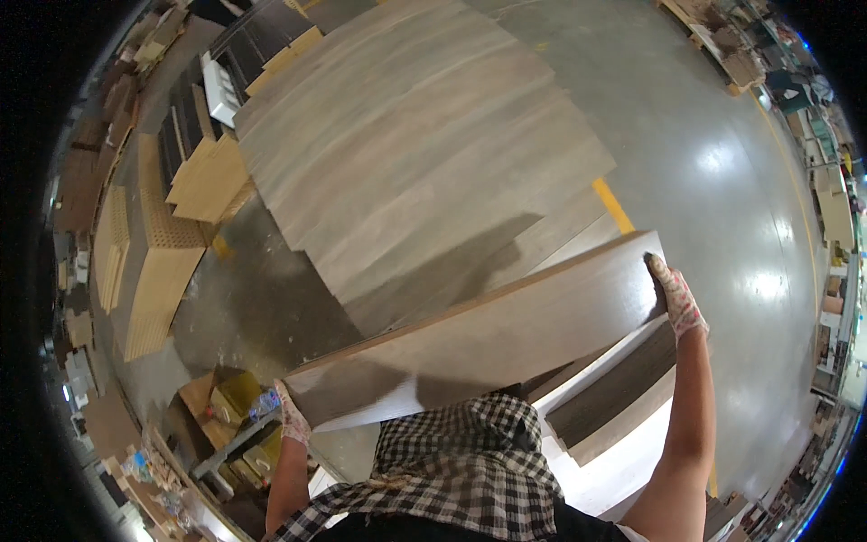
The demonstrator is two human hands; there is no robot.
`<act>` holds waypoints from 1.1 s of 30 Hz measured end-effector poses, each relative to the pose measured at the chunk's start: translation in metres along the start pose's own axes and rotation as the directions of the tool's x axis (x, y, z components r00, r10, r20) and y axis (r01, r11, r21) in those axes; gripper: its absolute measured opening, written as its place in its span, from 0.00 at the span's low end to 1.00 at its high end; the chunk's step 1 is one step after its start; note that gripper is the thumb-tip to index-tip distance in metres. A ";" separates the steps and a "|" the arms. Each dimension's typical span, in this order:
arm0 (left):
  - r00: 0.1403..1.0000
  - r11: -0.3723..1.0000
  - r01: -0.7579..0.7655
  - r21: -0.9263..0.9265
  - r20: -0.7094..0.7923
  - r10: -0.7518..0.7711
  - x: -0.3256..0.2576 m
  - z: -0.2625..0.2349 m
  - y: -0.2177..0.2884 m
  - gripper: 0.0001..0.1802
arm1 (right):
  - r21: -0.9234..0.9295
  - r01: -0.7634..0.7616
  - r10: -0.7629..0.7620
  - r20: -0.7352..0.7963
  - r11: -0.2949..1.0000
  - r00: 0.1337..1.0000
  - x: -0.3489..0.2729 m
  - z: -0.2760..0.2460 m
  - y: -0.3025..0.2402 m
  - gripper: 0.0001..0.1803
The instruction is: The person uses a sanding block and a cloth to sand and wipe down a wooden board by hand, then carries the board to a stack of similar pieces.
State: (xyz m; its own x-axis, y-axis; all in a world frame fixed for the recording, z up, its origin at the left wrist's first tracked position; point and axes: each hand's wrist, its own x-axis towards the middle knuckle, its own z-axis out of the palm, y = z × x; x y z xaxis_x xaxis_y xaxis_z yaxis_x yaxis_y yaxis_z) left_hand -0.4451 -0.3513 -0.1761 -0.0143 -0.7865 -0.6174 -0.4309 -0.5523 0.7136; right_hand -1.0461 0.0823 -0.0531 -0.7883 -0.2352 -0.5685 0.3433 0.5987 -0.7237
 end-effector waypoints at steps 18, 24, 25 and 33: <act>0.997 0.984 0.051 -0.171 -0.050 -0.060 0.095 0.056 0.120 0.48 | -0.155 0.037 -0.009 0.177 0.987 0.984 0.201 0.156 -0.127 0.38; 0.997 0.980 0.049 -0.192 -0.055 -0.061 0.099 0.044 0.107 0.46 | -0.364 0.048 -0.040 0.030 0.930 0.999 0.197 0.168 -0.148 0.33; 0.997 0.982 0.048 -0.184 -0.053 -0.059 0.102 0.040 0.101 0.46 | -0.359 0.042 -0.034 0.027 0.933 0.999 0.195 0.169 -0.152 0.33; 0.996 0.977 0.060 -0.206 -0.050 -0.072 0.066 0.094 0.131 0.48 | 0.023 0.208 -0.200 -0.195 0.978 0.960 0.107 0.175 -0.077 0.24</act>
State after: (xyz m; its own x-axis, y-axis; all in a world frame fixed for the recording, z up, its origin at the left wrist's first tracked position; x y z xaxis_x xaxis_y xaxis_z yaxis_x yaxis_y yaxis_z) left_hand -0.5877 -0.4499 -0.1546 0.0620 -0.7575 -0.6499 -0.2354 -0.6439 0.7280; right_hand -1.0680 -0.1227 -0.1267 -0.9249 -0.1964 -0.3255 0.1834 0.5193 -0.8347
